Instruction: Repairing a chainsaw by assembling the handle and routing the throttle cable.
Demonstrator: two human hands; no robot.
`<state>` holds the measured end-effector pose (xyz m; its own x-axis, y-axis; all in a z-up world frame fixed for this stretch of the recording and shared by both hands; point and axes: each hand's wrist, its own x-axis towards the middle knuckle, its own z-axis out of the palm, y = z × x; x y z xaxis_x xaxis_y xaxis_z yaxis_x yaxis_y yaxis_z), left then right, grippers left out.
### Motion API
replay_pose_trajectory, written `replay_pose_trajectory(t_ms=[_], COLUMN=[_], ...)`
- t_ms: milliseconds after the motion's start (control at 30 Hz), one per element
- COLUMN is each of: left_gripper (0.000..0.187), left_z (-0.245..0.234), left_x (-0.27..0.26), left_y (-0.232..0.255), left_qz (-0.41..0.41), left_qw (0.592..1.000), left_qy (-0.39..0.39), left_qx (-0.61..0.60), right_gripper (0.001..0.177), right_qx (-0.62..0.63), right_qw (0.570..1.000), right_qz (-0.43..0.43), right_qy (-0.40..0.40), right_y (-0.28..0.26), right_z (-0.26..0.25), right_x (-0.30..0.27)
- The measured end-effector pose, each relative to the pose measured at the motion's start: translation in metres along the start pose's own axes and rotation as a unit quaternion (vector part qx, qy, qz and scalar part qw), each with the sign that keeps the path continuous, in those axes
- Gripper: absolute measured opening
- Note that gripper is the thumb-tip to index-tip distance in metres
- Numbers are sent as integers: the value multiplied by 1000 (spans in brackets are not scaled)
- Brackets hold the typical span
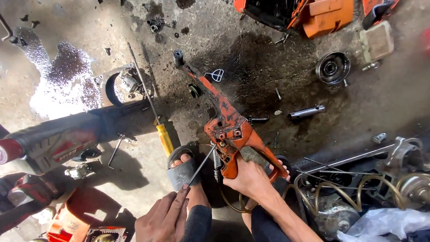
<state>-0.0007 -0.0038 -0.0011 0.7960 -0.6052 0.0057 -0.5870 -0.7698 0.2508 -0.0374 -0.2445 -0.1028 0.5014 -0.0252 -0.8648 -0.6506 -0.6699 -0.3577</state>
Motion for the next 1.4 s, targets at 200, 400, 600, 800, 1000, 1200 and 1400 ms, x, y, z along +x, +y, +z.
replay_pose_trajectory(t_ms=[200,400,600,800,1000,1200,1400], left_gripper=[38,36,39,43,52,48,18], left_z=[4,6,8,-11,-35,-47,-27], left_x=[-3,-6,-10,14,54,108,124], left_y=[-2,-5,-7,-6,1,15,30], left_qz=[10,100,146,209,235,254,303], left_qw=[999,986,968,954,935,888,914], left_qy=[-33,-49,-104,-94,-187,-342,-257], left_qx=[19,122,175,194,186,170,78], right_gripper=[60,57,52,48,45,50,65], right_qx=[20,-8,-20,-18,-26,-38,13], right_qw=[999,1000,999,999,999,999,999], right_qz=[18,2,-31,-27,-30,-24,-38], right_qy=[-40,-20,5,-10,-1,3,-11], right_y=[-6,1,4,3,6,-1,-8], right_z=[-7,-2,-1,-2,6,4,-6], right_x=[-2,1,0,-1,0,-4,-14])
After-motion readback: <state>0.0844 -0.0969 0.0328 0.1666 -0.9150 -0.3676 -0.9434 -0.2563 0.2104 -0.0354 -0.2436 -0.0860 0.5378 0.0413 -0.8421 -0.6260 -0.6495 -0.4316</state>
